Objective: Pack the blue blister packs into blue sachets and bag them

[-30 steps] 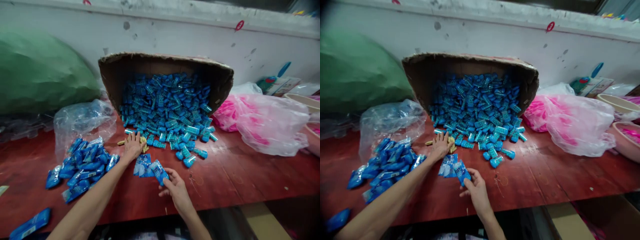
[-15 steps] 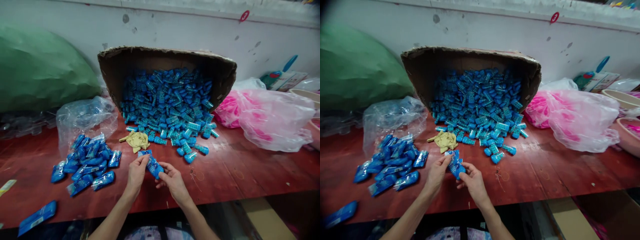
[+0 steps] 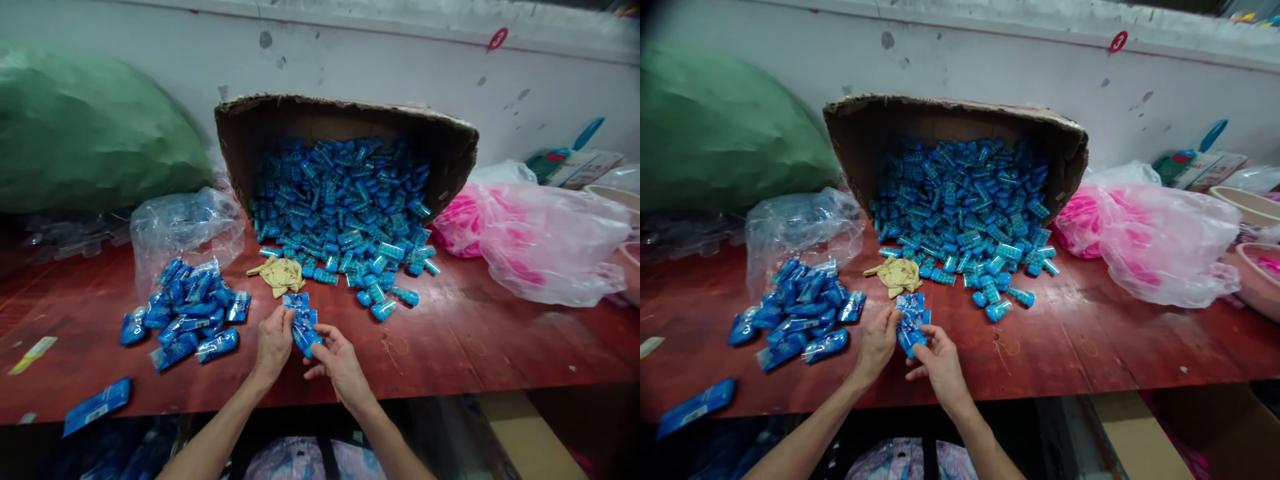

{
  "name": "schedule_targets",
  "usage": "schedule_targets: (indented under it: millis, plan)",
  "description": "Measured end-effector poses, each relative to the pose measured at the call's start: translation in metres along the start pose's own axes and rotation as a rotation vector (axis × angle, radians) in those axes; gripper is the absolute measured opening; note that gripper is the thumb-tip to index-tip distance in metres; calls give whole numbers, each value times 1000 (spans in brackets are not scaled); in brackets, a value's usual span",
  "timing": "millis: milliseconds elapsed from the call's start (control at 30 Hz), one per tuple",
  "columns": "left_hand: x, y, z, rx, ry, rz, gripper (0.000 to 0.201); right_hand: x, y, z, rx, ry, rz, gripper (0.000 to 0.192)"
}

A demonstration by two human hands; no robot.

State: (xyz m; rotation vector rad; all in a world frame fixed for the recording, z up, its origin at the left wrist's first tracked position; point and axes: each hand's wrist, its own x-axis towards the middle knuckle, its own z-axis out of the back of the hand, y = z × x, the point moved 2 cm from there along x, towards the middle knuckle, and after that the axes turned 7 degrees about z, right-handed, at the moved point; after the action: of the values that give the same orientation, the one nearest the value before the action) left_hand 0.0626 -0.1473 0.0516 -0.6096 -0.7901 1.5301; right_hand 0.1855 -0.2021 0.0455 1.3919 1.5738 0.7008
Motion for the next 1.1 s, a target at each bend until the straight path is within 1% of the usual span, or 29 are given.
schedule_targets:
  millis: [100,167,233,267,300,367,433,467,500,600,667,733,800,867,933,1000,1100]
  plan:
    - [2,4,1,-37,2,20,29,1,3,-1,-33,7,4,43]
    - [3,6,3,-98,6,54,29,4,4,-1,-38,8,4,47]
    - [3,6,6,-249,11,123,25,6,3,0,-19,13,4,51]
    - [3,5,8,-370,29,179,26,7,3,1,-6,14,6,52]
    - [2,4,9,-512,77,247,30,8,3,2,7,12,12,51]
    - [-2,-2,9,-785,264,380,37,9,2,4,25,1,28,49]
    - [-9,-8,7,-963,483,476,34,10,1,5,30,-6,35,47]
    - [-12,-9,6,-1024,558,512,30,10,1,5,32,-6,33,46]
    - [-15,-10,5,-1081,592,551,25,10,1,5,38,-5,30,45]
    - [-19,-5,1,-1236,563,663,17,11,1,4,63,-4,22,43]
    - [-21,-2,-2,-1274,548,680,16,11,0,4,69,-3,20,43]
    - [-22,-2,-4,-1263,550,663,16,12,-1,3,62,-3,17,45]
    - [-23,-4,-4,-1246,522,652,16,12,-2,3,60,-4,16,47]
    - [-23,-6,-4,-1233,487,649,16,12,-2,2,71,2,17,46]
    - [-22,-8,-3,-1221,483,638,15,13,-2,2,88,10,15,44]
    - [-20,-9,-2,-1216,541,626,16,13,0,1,97,13,10,42]
    - [-17,-11,-1,-1230,659,631,24,12,3,1,106,28,-6,44]
